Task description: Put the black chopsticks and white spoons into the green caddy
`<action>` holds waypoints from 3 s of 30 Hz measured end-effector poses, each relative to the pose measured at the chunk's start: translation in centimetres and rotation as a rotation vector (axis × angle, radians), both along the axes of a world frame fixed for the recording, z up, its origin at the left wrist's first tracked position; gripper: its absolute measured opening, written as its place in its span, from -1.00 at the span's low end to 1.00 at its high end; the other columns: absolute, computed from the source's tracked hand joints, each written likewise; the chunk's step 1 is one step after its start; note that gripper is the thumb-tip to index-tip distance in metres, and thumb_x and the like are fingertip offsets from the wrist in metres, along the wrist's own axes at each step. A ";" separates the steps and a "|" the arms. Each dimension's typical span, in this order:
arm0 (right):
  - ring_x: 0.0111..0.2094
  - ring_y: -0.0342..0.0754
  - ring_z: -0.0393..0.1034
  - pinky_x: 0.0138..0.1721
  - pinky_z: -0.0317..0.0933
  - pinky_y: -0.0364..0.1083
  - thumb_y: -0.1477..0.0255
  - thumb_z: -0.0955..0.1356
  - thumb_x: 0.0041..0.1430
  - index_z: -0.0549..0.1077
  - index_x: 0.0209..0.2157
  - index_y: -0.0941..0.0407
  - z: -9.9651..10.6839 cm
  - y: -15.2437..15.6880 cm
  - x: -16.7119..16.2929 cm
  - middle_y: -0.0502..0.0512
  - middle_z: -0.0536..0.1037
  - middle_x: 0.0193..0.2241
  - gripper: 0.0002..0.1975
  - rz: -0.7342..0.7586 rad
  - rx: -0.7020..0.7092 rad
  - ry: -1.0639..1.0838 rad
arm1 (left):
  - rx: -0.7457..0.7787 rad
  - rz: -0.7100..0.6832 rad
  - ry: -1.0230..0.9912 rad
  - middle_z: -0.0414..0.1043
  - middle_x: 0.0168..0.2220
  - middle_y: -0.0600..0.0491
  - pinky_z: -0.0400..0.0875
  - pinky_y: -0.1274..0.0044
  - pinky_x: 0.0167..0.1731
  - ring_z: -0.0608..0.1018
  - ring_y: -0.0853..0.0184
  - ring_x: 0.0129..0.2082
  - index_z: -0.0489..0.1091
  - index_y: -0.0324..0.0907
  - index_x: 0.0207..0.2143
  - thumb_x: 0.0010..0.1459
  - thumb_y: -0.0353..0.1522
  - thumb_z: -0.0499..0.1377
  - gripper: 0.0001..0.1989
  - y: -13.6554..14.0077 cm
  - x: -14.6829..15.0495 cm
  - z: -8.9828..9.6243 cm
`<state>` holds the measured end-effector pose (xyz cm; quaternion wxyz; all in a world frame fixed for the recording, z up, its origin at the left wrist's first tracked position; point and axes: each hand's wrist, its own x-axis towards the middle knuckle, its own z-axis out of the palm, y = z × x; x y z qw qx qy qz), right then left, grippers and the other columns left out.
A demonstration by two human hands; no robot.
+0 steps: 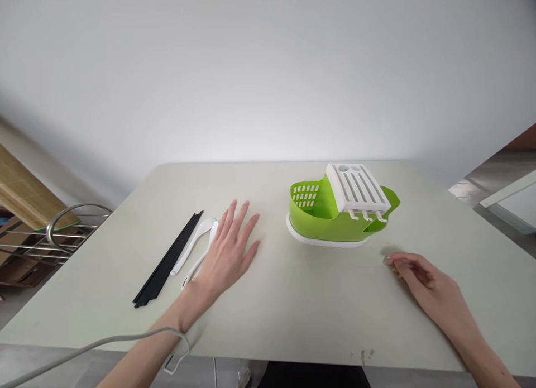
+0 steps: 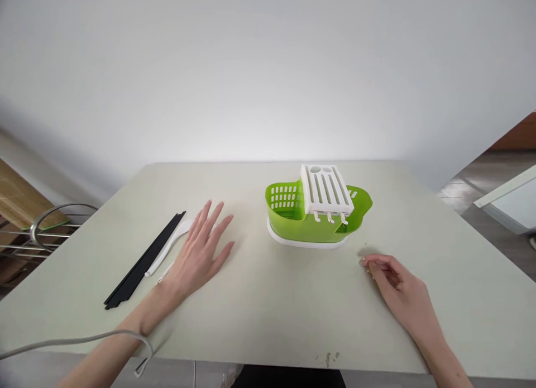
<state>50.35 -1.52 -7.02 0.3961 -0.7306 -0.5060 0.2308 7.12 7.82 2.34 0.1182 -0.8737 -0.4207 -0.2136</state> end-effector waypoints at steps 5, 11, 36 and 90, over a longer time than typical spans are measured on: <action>-0.15 0.11 0.59 -0.06 0.41 0.03 0.03 0.35 0.25 0.56 -0.15 0.01 -0.1 0.0 0.1 0.10 0.68 -0.14 -0.63 0.006 -0.007 0.034 | 0.115 -0.173 -0.101 -0.10 0.53 -0.18 0.12 -0.10 0.36 -0.19 -0.05 0.53 -0.07 -0.04 0.49 0.39 -0.20 0.13 -0.28 0.7 7.7 4.7; -0.18 0.08 0.58 -0.10 0.42 0.01 0.06 0.33 0.32 0.55 -0.11 0.03 -0.3 0.0 0.0 0.14 0.67 -0.16 -0.64 0.024 0.017 0.028 | 0.194 -0.299 0.033 0.09 0.48 -0.01 0.11 -0.01 0.41 -0.02 0.05 0.52 0.10 -0.04 0.43 0.46 -0.17 -0.04 -0.45 1.3 16.4 6.8; -0.14 0.08 0.61 -0.24 0.45 -0.10 0.06 0.33 0.30 0.57 -0.17 0.00 0.0 0.2 -0.2 0.13 0.70 -0.13 -0.66 0.029 0.005 0.036 | 0.063 0.209 -0.087 0.44 0.27 -0.15 0.12 0.25 0.31 0.34 0.09 0.37 0.33 -0.17 0.20 0.37 -0.11 0.06 -0.52 12.6 1.1 7.6; -0.17 0.02 0.66 -0.24 0.51 -0.18 0.03 0.34 0.28 0.61 -0.16 -0.03 -1.6 0.3 0.3 0.08 0.72 -0.13 -0.64 -0.007 -0.010 0.013 | -1.012 -0.122 -0.817 -0.17 -0.56 0.24 -0.17 0.52 -0.50 -0.05 0.46 -0.52 -0.11 -0.09 -0.56 0.02 -0.42 0.10 -0.66 7.5 10.8 -4.6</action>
